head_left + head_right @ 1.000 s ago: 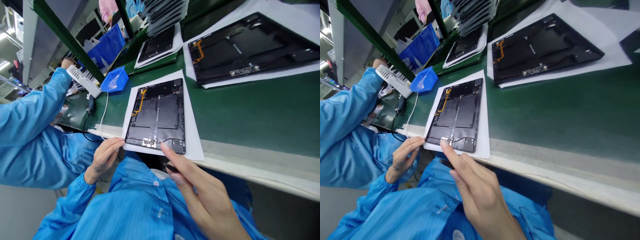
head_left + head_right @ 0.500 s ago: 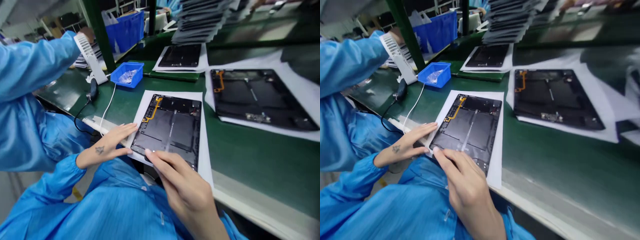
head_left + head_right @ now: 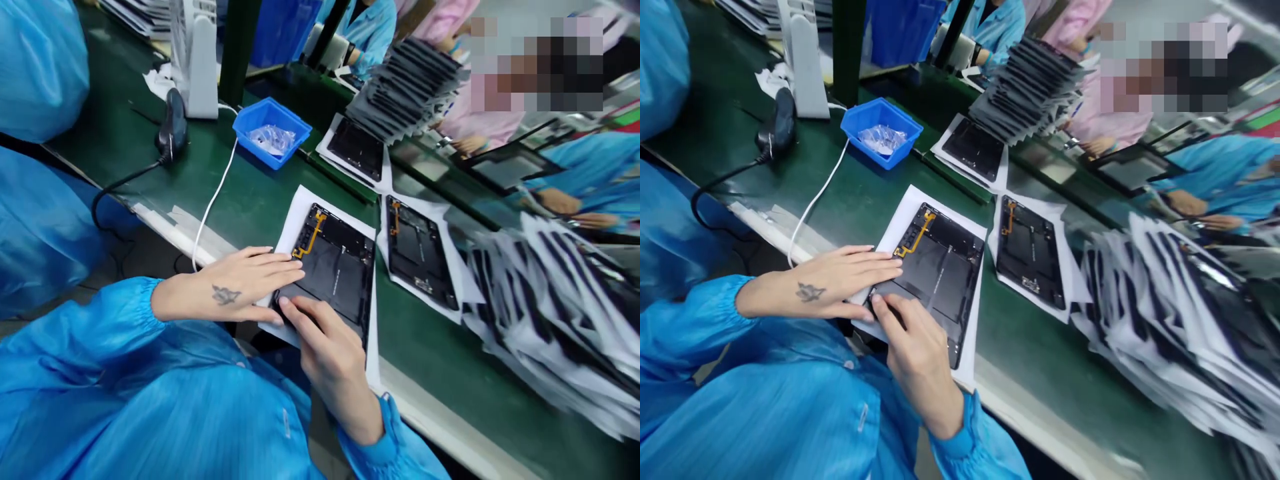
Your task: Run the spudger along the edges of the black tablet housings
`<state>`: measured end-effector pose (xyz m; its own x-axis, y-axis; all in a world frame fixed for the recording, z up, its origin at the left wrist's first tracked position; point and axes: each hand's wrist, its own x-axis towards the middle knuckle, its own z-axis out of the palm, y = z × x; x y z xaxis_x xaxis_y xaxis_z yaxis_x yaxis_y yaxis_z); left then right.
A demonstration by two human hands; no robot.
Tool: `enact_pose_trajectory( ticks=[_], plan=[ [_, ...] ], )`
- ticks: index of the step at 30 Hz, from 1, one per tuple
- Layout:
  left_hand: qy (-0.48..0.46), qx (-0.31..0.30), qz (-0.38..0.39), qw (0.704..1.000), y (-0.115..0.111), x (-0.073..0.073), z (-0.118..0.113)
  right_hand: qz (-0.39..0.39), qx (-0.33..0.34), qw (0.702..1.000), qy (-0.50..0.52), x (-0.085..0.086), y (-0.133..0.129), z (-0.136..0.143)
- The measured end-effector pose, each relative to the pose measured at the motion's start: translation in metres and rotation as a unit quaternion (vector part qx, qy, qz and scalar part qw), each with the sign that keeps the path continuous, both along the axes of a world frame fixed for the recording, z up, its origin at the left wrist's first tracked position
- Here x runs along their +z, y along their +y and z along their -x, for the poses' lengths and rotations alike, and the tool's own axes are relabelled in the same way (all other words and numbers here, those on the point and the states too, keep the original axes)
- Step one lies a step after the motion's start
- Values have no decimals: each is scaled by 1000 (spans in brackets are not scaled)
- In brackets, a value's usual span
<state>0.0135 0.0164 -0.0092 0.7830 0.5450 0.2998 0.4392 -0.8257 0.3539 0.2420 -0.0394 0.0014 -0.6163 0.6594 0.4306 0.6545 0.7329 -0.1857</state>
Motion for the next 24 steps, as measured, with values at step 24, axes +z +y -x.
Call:
enact_pose_trajectory(
  ticks=[24],
  plan=[
    [-6, -1, -93, 996, 1, -8, -9, -62, 107, 951, -284, 63, 15, 24]
  ],
)
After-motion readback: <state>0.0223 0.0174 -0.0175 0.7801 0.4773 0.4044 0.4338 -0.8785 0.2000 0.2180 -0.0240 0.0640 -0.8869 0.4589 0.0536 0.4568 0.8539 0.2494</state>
